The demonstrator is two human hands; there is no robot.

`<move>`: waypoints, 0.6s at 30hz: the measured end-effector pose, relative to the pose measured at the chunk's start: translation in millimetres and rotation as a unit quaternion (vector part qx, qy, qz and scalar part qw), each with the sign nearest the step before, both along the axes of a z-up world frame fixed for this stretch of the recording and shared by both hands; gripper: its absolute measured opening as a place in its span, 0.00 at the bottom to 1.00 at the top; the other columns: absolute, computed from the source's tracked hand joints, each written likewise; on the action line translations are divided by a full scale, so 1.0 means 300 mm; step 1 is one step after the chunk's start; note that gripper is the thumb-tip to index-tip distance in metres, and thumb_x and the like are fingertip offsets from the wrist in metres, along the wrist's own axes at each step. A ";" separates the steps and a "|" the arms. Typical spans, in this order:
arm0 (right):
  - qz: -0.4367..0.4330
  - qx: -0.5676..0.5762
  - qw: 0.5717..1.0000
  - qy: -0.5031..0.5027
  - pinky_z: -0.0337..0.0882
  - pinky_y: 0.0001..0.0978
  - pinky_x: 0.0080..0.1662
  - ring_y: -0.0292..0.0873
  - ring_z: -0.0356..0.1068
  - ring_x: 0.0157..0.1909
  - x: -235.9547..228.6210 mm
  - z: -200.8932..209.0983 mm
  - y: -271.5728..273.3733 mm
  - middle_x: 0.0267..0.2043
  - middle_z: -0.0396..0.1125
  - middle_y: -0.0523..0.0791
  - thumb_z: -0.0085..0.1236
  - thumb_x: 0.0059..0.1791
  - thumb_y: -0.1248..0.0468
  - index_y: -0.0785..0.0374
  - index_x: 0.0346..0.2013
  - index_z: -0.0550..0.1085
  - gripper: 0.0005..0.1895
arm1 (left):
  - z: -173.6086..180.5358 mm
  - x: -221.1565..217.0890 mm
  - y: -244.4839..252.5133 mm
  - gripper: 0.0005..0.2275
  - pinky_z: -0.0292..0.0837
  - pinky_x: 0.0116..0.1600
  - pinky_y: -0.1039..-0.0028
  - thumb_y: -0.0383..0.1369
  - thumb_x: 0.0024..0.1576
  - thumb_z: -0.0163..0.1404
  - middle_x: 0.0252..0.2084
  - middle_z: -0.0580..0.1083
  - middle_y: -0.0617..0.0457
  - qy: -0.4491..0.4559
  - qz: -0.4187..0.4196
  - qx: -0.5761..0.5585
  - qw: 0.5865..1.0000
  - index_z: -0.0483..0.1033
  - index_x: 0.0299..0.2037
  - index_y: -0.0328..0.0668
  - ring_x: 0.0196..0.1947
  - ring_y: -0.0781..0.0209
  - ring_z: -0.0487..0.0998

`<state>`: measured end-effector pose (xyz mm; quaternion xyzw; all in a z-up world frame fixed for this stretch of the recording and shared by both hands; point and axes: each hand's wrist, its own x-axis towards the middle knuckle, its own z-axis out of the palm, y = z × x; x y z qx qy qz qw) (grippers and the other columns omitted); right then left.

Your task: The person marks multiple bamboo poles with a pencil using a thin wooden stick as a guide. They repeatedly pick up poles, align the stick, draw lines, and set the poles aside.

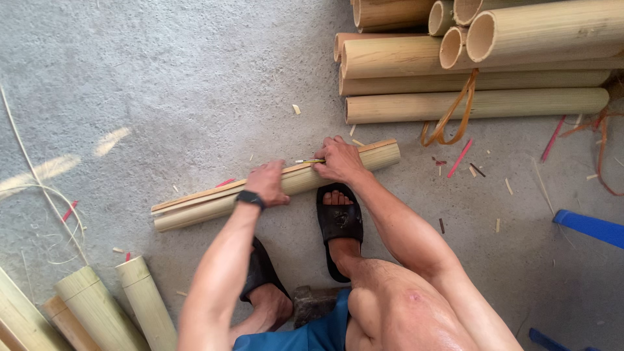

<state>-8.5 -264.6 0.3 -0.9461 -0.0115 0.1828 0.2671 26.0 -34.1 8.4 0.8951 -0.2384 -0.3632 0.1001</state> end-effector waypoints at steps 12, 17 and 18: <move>-0.250 0.363 0.897 0.029 0.66 0.27 0.34 0.36 0.66 0.30 -0.117 0.050 -0.181 0.27 0.70 0.43 0.36 0.61 0.52 0.59 0.36 0.81 0.25 | -0.050 -0.046 0.403 0.38 0.62 0.63 0.58 0.33 0.35 0.69 0.52 0.69 0.48 -0.176 -0.022 0.083 0.981 0.66 0.60 0.48 0.58 0.50 0.69; -0.190 0.429 0.879 0.085 0.72 0.24 0.32 0.32 0.69 0.27 -0.153 0.043 -0.093 0.27 0.72 0.43 0.52 0.54 0.64 0.65 0.33 0.79 0.11 | 0.001 -0.119 0.554 0.40 0.60 0.64 0.56 0.34 0.32 0.68 0.52 0.68 0.48 -0.251 0.007 0.033 0.967 0.66 0.59 0.47 0.58 0.48 0.68; -0.192 0.443 0.871 0.093 0.71 0.24 0.32 0.31 0.69 0.27 -0.149 0.046 -0.070 0.27 0.72 0.42 0.53 0.52 0.65 0.64 0.34 0.77 0.07 | 0.006 -0.134 0.568 0.41 0.59 0.64 0.56 0.35 0.31 0.68 0.53 0.68 0.48 -0.251 0.012 0.035 0.967 0.65 0.60 0.46 0.58 0.47 0.68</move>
